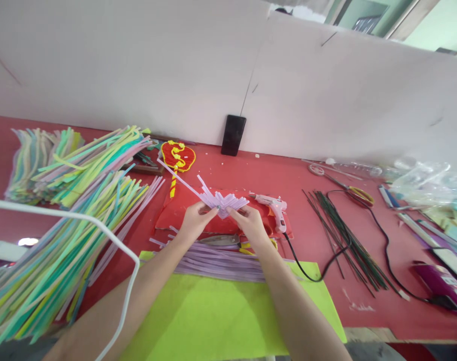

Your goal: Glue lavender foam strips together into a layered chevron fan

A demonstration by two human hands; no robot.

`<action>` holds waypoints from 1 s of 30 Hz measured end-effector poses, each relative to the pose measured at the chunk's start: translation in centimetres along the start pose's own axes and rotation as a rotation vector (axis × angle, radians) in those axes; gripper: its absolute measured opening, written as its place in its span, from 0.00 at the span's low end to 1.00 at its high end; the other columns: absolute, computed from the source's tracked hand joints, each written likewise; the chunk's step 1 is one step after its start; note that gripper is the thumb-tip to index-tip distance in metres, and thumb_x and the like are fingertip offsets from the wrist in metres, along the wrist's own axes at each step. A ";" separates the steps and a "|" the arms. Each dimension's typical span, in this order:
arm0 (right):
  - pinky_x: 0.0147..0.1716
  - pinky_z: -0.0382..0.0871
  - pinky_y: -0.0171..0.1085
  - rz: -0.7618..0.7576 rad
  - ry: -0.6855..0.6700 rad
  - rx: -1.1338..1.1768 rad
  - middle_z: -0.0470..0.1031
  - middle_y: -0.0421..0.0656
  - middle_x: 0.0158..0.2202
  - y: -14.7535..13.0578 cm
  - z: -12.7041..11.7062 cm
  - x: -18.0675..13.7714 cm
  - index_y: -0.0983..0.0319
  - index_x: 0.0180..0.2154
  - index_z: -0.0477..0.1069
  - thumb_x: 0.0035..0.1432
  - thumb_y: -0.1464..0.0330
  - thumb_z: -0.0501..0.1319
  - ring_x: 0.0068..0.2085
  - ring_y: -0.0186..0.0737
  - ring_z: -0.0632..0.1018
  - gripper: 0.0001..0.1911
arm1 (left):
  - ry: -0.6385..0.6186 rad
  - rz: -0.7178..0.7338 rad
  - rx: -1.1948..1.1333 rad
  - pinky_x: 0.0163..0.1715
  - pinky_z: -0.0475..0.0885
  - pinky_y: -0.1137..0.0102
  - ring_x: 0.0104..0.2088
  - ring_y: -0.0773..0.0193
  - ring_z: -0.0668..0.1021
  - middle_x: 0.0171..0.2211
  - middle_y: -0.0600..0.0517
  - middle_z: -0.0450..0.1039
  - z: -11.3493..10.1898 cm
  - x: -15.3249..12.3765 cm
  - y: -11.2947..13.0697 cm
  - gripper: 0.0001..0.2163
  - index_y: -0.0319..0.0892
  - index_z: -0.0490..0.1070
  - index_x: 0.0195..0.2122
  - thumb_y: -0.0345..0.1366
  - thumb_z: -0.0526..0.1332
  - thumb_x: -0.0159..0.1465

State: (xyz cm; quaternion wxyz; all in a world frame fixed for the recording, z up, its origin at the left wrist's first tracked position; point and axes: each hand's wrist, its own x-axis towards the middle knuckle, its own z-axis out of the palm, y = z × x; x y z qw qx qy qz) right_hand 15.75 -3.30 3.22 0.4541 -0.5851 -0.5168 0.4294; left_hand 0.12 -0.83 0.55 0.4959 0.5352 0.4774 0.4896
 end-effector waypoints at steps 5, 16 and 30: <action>0.20 0.49 0.31 -0.002 0.003 0.003 0.59 0.35 0.16 0.1 0.0 0.0 0.66 0.32 0.76 0.46 0.56 0.62 0.21 0.28 0.55 0.19 | -0.011 -0.010 0.022 0.39 0.71 0.62 0.35 0.54 0.79 0.30 0.46 0.78 0.0 -0.1 0.4 0.12 0.37 0.76 0.30 0.41 0.64 0.50; 0.23 0.55 0.32 -0.033 -0.003 0.005 0.69 0.39 0.23 0.6 0.0 0.1 0.66 0.30 0.76 0.47 0.57 0.62 0.24 0.30 0.61 0.18 | -0.004 -0.008 0.092 0.36 0.72 0.65 0.34 0.55 0.79 0.30 0.47 0.79 -0.1 -0.3 0.6 0.12 0.37 0.76 0.31 0.40 0.64 0.50; 0.20 0.52 0.31 0.041 0.027 0.042 0.68 0.40 0.21 -0.3 0.3 -0.3 0.67 0.31 0.76 0.46 0.58 0.62 0.24 0.31 0.63 0.18 | -0.016 -0.002 0.086 0.36 0.72 0.64 0.34 0.55 0.79 0.31 0.46 0.78 0.1 -0.4 0.9 0.12 0.37 0.76 0.32 0.40 0.62 0.51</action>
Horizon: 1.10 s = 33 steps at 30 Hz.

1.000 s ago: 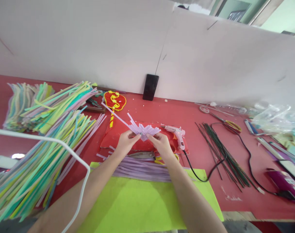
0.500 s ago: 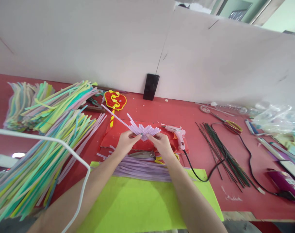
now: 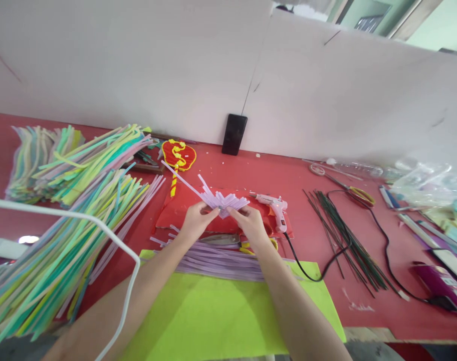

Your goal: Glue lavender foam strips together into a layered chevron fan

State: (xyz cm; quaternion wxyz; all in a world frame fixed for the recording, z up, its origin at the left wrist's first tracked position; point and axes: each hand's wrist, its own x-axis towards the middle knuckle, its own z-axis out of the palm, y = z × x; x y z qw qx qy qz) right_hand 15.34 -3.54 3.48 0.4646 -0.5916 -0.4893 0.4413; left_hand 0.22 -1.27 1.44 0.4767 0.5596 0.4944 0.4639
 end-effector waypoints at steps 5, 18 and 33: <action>0.19 0.51 0.31 -0.009 -0.006 0.001 0.62 0.37 0.17 0.3 0.1 0.2 0.66 0.28 0.75 0.45 0.57 0.62 0.22 0.30 0.61 0.18 | -0.011 -0.001 0.015 0.35 0.72 0.65 0.33 0.55 0.79 0.30 0.47 0.78 0.0 0.1 -0.1 0.11 0.37 0.76 0.32 0.39 0.62 0.50; 0.18 0.49 0.31 0.007 -0.017 0.026 0.60 0.35 0.16 0.2 -0.1 0.3 0.65 0.31 0.75 0.43 0.53 0.63 0.20 0.28 0.57 0.22 | 0.000 -0.011 -0.042 0.38 0.72 0.64 0.34 0.57 0.78 0.31 0.48 0.79 0.0 0.3 -0.7 0.11 0.38 0.76 0.33 0.39 0.64 0.50; 0.17 0.44 0.31 0.073 -0.023 0.127 0.56 0.32 0.16 0.1 0.0 0.3 0.65 0.30 0.73 0.40 0.54 0.65 0.19 0.25 0.52 0.21 | -0.014 -0.030 -0.107 0.41 0.71 0.63 0.37 0.56 0.78 0.32 0.49 0.79 0.2 0.3 -0.6 0.11 0.38 0.76 0.32 0.37 0.64 0.49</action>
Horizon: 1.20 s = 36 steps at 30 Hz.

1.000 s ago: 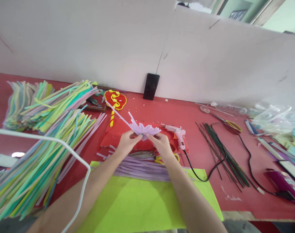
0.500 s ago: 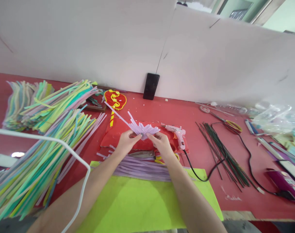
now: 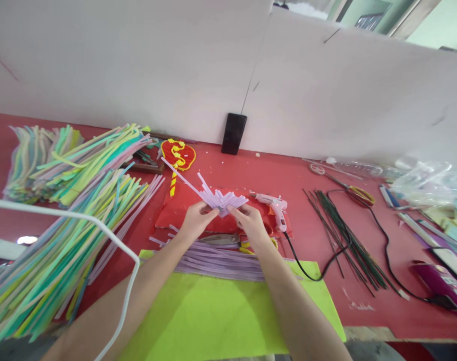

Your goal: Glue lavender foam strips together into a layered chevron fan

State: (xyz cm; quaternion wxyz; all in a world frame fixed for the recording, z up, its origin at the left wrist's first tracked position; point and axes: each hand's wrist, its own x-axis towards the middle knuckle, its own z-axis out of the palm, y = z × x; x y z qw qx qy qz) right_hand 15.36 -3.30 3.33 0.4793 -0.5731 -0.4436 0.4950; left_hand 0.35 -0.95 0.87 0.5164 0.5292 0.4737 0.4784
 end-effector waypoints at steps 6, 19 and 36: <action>0.17 0.44 0.31 -0.002 0.005 0.006 0.55 0.32 0.16 0.0 0.0 0.0 0.66 0.30 0.73 0.41 0.54 0.65 0.18 0.25 0.52 0.21 | -0.022 0.015 -0.012 0.42 0.71 0.63 0.38 0.56 0.78 0.33 0.48 0.79 -0.1 0.1 -0.2 0.11 0.39 0.76 0.34 0.38 0.63 0.50; 0.17 0.45 0.31 -0.014 -0.015 -0.031 0.55 0.32 0.16 0.1 -0.1 0.0 0.66 0.29 0.73 0.42 0.55 0.64 0.19 0.25 0.52 0.20 | -0.013 0.021 0.024 0.41 0.71 0.63 0.37 0.55 0.78 0.32 0.48 0.79 -0.1 0.0 -0.1 0.11 0.38 0.76 0.32 0.39 0.63 0.50; 0.19 0.53 0.31 -0.061 -0.038 -0.051 0.67 0.38 0.18 0.0 -0.2 -0.1 0.66 0.33 0.77 0.43 0.59 0.64 0.22 0.30 0.62 0.18 | 0.011 0.003 0.071 0.39 0.72 0.64 0.35 0.56 0.79 0.32 0.48 0.79 0.0 -0.2 0.4 0.11 0.38 0.76 0.32 0.38 0.63 0.48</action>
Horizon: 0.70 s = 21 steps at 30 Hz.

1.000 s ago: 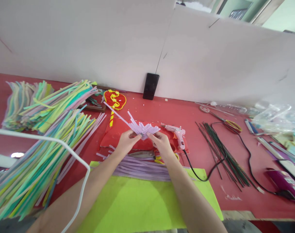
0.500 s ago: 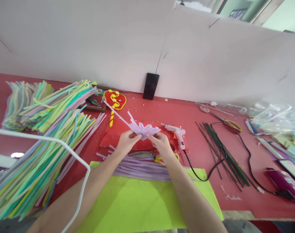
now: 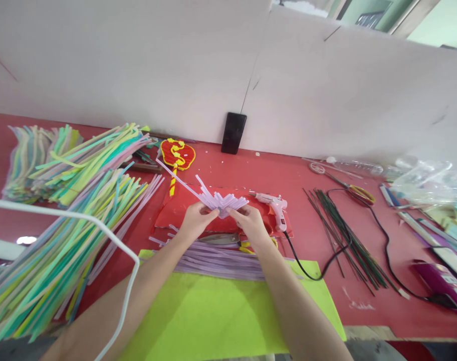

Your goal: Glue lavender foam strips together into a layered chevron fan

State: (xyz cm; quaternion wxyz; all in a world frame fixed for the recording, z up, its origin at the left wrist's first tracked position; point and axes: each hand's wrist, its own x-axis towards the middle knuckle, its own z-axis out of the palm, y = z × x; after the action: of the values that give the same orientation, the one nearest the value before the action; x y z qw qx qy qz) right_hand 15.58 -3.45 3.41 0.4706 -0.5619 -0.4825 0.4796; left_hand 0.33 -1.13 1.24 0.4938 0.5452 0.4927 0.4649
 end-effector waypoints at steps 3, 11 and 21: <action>0.20 0.53 0.31 0.001 0.001 -0.006 0.67 0.38 0.18 0.1 0.0 0.0 0.66 0.32 0.77 0.42 0.59 0.64 0.22 0.31 0.63 0.17 | 0.005 -0.014 0.029 0.38 0.73 0.64 0.35 0.55 0.79 0.31 0.47 0.79 0.0 0.0 0.1 0.11 0.37 0.76 0.31 0.37 0.62 0.48; 0.21 0.54 0.31 0.015 0.010 -0.010 0.70 0.40 0.20 -0.1 0.0 -0.1 0.66 0.31 0.78 0.41 0.59 0.64 0.24 0.32 0.65 0.18 | -0.008 0.008 0.077 0.35 0.72 0.66 0.33 0.56 0.79 0.30 0.47 0.79 -0.1 0.0 0.1 0.11 0.37 0.75 0.31 0.38 0.62 0.49; 0.19 0.53 0.30 0.042 0.006 0.011 0.73 0.41 0.24 0.0 0.2 -0.2 0.66 0.34 0.78 0.41 0.59 0.65 0.24 0.30 0.64 0.19 | 0.010 -0.038 0.160 0.33 0.72 0.67 0.32 0.56 0.79 0.29 0.47 0.79 -0.1 -0.3 0.8 0.10 0.37 0.75 0.28 0.39 0.62 0.49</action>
State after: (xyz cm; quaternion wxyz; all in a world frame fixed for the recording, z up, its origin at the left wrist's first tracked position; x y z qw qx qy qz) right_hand 15.38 -3.61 3.36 0.4652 -0.5707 -0.4664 0.4903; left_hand 0.24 -1.47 2.01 0.4548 0.5711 0.5411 0.4174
